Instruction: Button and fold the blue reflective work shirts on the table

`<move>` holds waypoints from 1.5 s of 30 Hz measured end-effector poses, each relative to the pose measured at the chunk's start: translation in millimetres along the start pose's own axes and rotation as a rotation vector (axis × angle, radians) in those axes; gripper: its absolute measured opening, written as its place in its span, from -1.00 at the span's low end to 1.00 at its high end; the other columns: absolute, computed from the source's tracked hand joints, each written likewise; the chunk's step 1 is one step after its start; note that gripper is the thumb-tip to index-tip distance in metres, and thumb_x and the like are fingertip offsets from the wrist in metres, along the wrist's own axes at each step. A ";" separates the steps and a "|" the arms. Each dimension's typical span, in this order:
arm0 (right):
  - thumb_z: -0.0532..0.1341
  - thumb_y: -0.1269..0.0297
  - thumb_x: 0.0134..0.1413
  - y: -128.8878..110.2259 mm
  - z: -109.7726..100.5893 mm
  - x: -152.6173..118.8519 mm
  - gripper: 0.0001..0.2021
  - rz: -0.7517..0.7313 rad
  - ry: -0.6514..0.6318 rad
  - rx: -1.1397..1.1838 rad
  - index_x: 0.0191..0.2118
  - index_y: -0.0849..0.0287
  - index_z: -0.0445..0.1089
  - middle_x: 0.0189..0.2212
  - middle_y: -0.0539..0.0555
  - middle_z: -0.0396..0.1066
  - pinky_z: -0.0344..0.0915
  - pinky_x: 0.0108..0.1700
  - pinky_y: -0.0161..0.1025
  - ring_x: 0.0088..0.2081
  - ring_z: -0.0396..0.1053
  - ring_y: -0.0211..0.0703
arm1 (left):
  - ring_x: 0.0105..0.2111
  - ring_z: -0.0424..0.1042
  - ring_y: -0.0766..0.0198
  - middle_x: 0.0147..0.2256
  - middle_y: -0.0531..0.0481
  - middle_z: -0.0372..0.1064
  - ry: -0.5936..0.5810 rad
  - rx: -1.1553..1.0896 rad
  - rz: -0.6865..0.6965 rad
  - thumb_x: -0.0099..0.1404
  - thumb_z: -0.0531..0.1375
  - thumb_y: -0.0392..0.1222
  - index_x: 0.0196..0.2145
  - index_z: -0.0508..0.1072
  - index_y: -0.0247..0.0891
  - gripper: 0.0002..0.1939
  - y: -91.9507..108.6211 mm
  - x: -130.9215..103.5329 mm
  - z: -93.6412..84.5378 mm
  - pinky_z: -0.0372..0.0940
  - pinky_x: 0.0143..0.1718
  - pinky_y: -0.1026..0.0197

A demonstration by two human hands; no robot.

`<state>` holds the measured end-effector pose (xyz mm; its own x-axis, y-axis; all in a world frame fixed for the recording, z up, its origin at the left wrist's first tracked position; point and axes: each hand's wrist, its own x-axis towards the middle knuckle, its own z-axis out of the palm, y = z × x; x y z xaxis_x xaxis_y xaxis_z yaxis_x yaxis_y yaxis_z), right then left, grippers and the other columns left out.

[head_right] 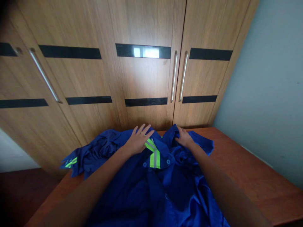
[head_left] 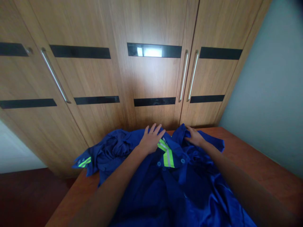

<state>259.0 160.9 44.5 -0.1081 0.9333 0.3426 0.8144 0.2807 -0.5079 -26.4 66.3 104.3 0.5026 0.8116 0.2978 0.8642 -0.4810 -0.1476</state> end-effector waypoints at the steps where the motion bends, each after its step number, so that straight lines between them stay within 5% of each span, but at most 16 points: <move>1: 0.27 0.41 -0.18 -5.0 2.7 3.9 -0.39 -0.010 -0.016 -0.013 0.12 0.19 0.33 0.05 0.20 0.39 0.22 0.08 -0.17 0.07 0.34 -0.01 | 0.30 -0.06 -0.10 0.29 -0.18 0.05 -0.051 -0.003 0.033 0.12 0.24 -0.29 0.22 0.19 -0.12 -0.30 -1.9 12.0 7.2 -0.22 0.25 -0.26; 4: 0.24 0.40 -0.11 -16.6 -0.2 17.3 -0.67 0.010 -0.055 -0.044 -0.13 0.15 0.49 -0.11 0.20 0.49 0.22 0.06 -0.05 -0.01 0.39 0.09 | 0.05 0.36 0.01 -0.09 -0.13 0.49 -0.146 -0.015 0.017 0.17 0.21 -0.25 -0.11 0.49 -0.14 -0.70 -12.7 35.8 18.0 -0.10 0.23 -0.17; 6: 0.24 0.38 -0.07 -21.5 -9.7 29.6 -0.82 0.033 -0.038 -0.047 -0.28 0.16 0.52 -0.20 0.22 0.52 0.21 0.06 0.01 -0.03 0.40 0.16 | -0.15 0.49 0.06 -0.27 -0.12 0.54 -0.129 -0.003 -0.063 0.20 0.16 -0.26 -0.27 0.54 -0.18 -0.83 -25.4 42.6 14.7 0.13 0.12 -0.08; 10: 0.19 0.40 0.00 -28.6 -33.9 62.6 -0.76 0.055 0.037 0.040 -0.18 0.15 0.51 -0.23 0.15 0.53 0.26 0.02 -0.08 -0.07 0.43 0.06 | -0.23 0.51 0.04 -0.28 -0.18 0.52 -0.018 0.044 -0.273 0.24 0.09 -0.25 -0.21 0.55 -0.29 -0.74 -63.0 42.8 -12.6 0.31 -0.15 0.05; 15: 0.01 0.43 0.16 -46.7 -48.5 107.2 -0.70 0.106 0.099 0.272 -0.12 0.28 0.45 -0.55 0.08 0.48 0.40 -0.33 -0.20 -0.50 0.46 -0.16 | -0.15 0.47 0.03 -0.25 -0.15 0.48 0.133 0.111 -0.529 0.31 0.01 -0.13 -0.14 0.53 -0.41 -0.61 -115.6 41.1 -53.8 0.30 -0.12 0.04; 20: 0.03 0.46 0.17 -77.8 -37.8 134.1 -0.62 0.041 0.137 0.420 0.10 0.33 0.27 -0.19 0.21 0.51 0.42 -0.28 -0.23 -0.28 0.50 -0.18 | -0.17 0.47 -0.19 -0.27 -0.25 0.46 0.202 0.160 -0.686 0.30 0.08 -0.20 -0.24 0.51 -0.39 -0.75 -136.3 49.2 -66.1 0.31 -0.25 -0.13; 26: 0.28 0.48 -0.09 -93.6 -7.5 112.6 -0.39 -0.132 -0.101 0.341 0.16 0.20 0.27 0.09 0.18 0.37 0.36 -0.05 -0.20 -0.06 0.43 -0.13 | 0.10 0.24 -0.18 0.04 -0.37 0.28 0.167 0.146 -0.518 0.30 0.09 -0.18 0.03 0.34 -0.41 -0.62 -90.8 47.8 -55.9 0.15 0.05 -0.14; 32: 0.24 0.42 -0.02 -92.2 17.3 39.5 -0.85 -0.226 -0.336 0.146 -0.27 0.16 0.51 -0.31 0.05 0.55 0.32 -0.14 -0.31 -0.24 0.48 -0.14 | -0.23 0.49 0.05 -0.27 -0.16 0.48 -0.126 0.010 -0.324 0.31 0.06 -0.07 -0.21 0.46 -0.25 -0.74 -21.0 3.8 -31.4 0.35 -0.21 0.08; 36: 0.24 0.23 0.06 -97.4 34.9 -1.3 -0.76 -0.180 -0.383 0.053 -0.14 0.17 0.46 -0.39 0.06 0.55 0.31 -0.22 -0.32 -0.30 0.50 -0.11 | -0.27 0.52 -0.09 -0.30 -0.21 0.51 -0.285 -0.037 -0.274 0.26 0.11 0.05 -0.21 0.48 -0.24 -0.66 11.6 -33.1 -5.1 0.39 -0.30 -0.01; 41: 0.12 0.17 0.18 -111.4 64.0 0.9 -0.39 -0.015 -0.365 -0.001 0.28 0.30 0.03 -0.41 0.06 0.55 0.34 -0.28 -0.32 -0.42 0.51 -0.18 | -0.21 0.51 -0.16 -0.19 -0.29 0.49 -0.326 -0.125 -0.329 0.23 0.13 0.04 -0.01 0.37 -0.30 -0.54 31.3 -47.3 21.4 0.40 -0.26 -0.10; 45: 0.20 0.19 0.07 -118.3 81.9 20.8 -0.56 0.101 -0.307 -0.083 0.08 0.20 0.35 -0.24 0.18 0.55 0.34 -0.14 -0.22 -0.12 0.49 -0.02 | -0.23 0.52 -0.01 -0.17 -0.19 0.46 -0.325 -0.163 -0.300 0.24 0.09 -0.17 -0.18 0.45 -0.24 -0.77 36.0 -42.7 28.6 0.40 -0.26 0.04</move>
<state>113.6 165.4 46.9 -0.1808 0.9830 0.0332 0.8720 0.1758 -0.4568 -16.1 23.8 59.3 0.2346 0.9720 -0.0096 0.9706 -0.2337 0.0573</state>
